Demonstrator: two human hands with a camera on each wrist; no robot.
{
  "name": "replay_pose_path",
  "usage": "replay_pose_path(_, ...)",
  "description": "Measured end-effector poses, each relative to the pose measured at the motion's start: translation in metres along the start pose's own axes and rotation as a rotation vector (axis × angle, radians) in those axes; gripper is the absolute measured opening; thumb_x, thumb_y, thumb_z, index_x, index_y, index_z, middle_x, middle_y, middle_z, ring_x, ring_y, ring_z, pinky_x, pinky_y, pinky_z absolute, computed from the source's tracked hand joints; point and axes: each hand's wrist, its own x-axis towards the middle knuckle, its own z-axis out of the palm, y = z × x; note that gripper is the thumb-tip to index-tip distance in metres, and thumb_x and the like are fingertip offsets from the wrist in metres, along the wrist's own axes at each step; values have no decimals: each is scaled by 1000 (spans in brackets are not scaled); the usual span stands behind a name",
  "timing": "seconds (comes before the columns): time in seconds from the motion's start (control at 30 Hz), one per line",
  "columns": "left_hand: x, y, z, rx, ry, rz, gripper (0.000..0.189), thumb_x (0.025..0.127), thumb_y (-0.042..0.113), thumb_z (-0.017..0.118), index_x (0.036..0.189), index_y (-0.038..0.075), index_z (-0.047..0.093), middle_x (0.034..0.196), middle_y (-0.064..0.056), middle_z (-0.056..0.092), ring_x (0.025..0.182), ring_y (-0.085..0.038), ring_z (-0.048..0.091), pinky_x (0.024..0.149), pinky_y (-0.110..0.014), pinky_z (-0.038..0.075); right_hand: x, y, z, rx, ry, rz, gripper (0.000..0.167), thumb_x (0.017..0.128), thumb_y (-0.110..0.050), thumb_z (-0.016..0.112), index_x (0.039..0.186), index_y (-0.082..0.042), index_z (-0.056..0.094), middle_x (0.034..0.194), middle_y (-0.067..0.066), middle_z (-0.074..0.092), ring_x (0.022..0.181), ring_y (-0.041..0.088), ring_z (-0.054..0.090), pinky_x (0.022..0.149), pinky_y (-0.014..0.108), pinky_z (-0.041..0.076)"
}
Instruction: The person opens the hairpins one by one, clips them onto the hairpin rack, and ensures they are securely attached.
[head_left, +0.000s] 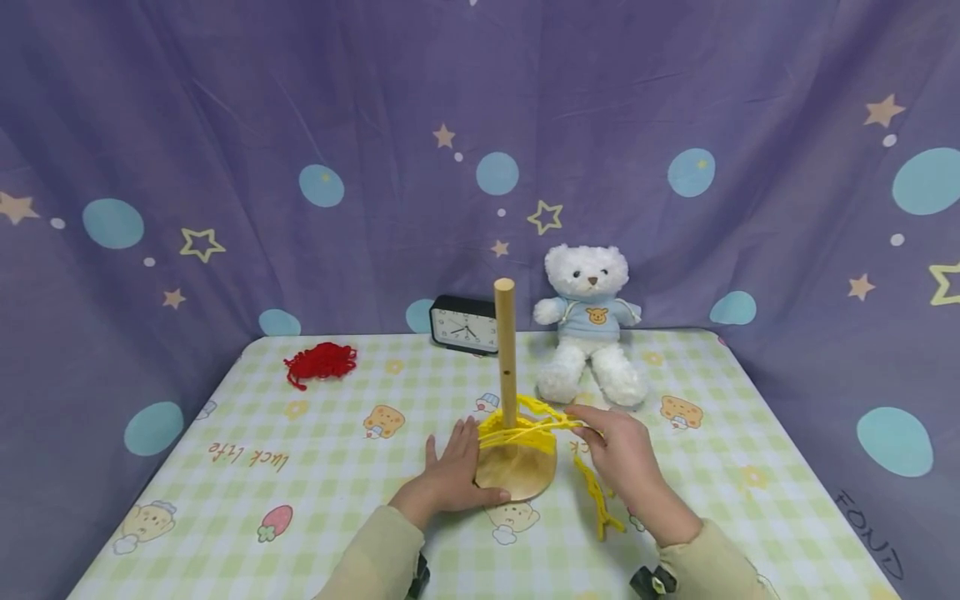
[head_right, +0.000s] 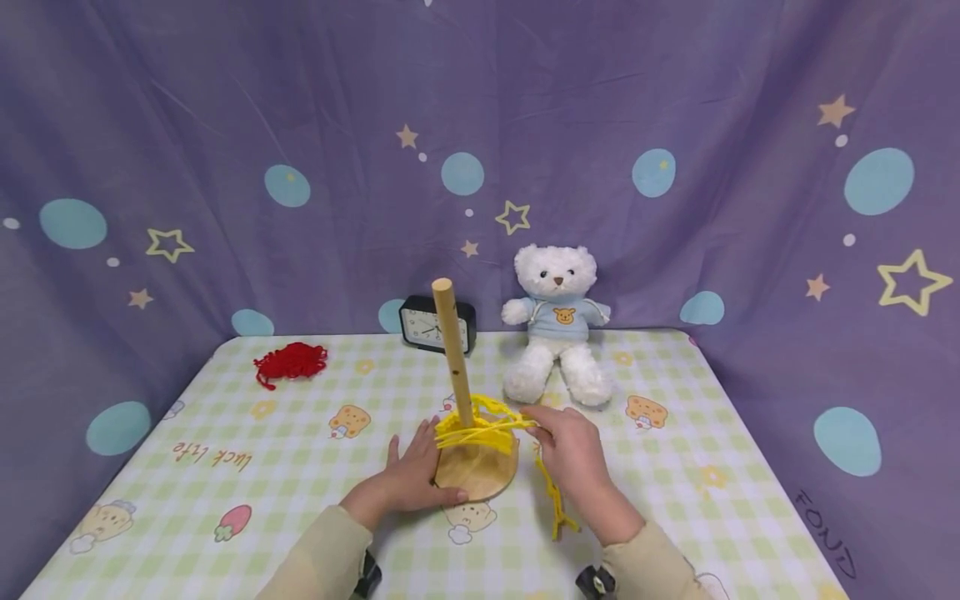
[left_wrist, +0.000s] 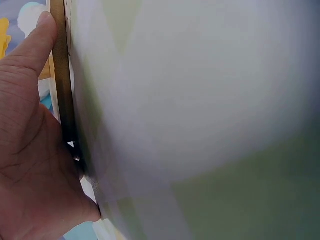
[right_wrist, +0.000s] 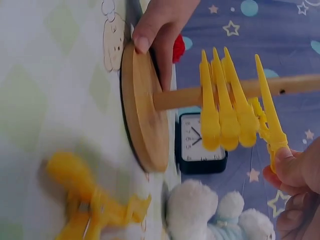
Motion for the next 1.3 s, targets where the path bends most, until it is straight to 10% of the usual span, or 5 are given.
replay_pose_path(0.57,2,-1,3,14,5,0,115,80,72,60,154,-2,12,162,-17,-2,149,-31,-2,111,-65,-6,13,-22,13,0,-166,5,42,83,-10,77,124,-15,69,120,1,69,80,16,60,67,32,49)
replay_pose_path(0.8,2,0,1,25,-4,-2,115,81,71,60,155,-2,12,162,-16,-3,149,-31,-2,111,-65,-7,3,-12,2,81,-212,137,53,87,-19,75,137,-14,58,128,4,64,70,7,50,60,26,43)
replay_pose_path(1.3,1,-2,1,6,-15,-6,116,80,71,61,155,-2,11,162,-16,-4,149,-31,-4,111,-63,-9,-24,37,-17,38,-325,435,37,85,-23,77,116,-8,64,103,4,64,63,11,56,61,32,46)
